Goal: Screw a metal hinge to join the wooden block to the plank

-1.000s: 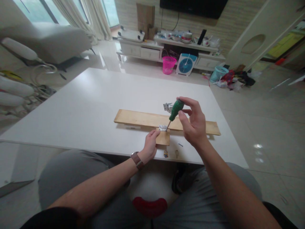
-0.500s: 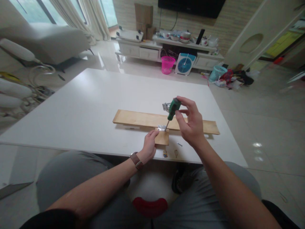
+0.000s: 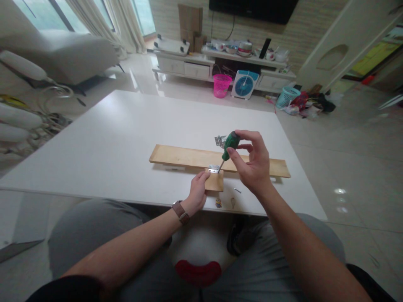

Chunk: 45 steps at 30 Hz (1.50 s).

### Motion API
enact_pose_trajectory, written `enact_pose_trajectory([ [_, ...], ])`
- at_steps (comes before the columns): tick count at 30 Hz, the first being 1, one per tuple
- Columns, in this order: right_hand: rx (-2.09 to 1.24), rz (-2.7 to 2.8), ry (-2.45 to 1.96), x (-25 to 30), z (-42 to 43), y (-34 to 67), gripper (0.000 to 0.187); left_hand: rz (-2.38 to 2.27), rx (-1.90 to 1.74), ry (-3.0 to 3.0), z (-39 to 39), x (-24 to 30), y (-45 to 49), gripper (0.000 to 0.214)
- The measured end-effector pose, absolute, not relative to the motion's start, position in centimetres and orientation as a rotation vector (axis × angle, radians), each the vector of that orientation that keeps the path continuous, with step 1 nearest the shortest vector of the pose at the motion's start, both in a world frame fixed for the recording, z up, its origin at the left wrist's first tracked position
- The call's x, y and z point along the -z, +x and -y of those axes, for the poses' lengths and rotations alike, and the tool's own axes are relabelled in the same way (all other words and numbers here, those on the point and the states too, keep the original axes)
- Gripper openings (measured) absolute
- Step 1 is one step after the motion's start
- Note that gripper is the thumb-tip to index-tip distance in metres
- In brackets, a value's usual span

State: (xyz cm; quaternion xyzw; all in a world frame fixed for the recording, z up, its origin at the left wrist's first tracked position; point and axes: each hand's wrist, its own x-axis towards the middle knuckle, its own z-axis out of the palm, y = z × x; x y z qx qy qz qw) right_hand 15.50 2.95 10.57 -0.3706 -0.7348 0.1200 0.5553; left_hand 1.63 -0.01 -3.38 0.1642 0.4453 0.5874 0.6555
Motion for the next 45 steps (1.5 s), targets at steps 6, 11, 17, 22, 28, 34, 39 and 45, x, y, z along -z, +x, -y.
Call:
enact_pose_trajectory([
  [6, -0.342, 1.731, -0.855, -10.51, -2.77, 15.42, 0.041, -1.003, -1.334, 0.383, -0.06, 3.63, 1.64, 0.029],
  [11, -0.288, 1.743, -0.856, -10.38, -2.83, 15.35, 0.041, -1.001, -1.325, 0.401, -0.01, 3.74, 1.57, 0.030],
  [17, -0.251, 1.722, -0.874, -10.56, -2.71, 15.26, 0.037, -0.994, -1.328, 0.394, -0.03, 3.68, 1.67, 0.029],
  [22, -0.345, 1.728, -0.828, -10.14, -2.83, 15.31, 0.040, -0.986, -1.327, 0.377, -0.05, 3.65, 1.72, 0.031],
  [28, -0.215, 1.702, -0.871, -10.49, -2.77, 15.36, 0.035, -1.001, -1.322, 0.381, -0.02, 3.60, 1.63, 0.033],
  [34, -0.307, 1.755, -0.858, -10.60, -2.60, 15.33, 0.043, -0.990, -1.327, 0.399, -0.01, 3.72, 1.61, 0.030],
  [39, -0.276, 1.750, -0.873, -10.46, -2.68, 15.34, 0.044, -1.002, -1.328, 0.391, -0.02, 3.63, 1.64, 0.032],
  [45, -0.258, 1.718, -0.875, -10.69, -2.54, 15.34, 0.041, -1.011, -1.331, 0.387, 0.03, 3.66, 1.68, 0.030],
])
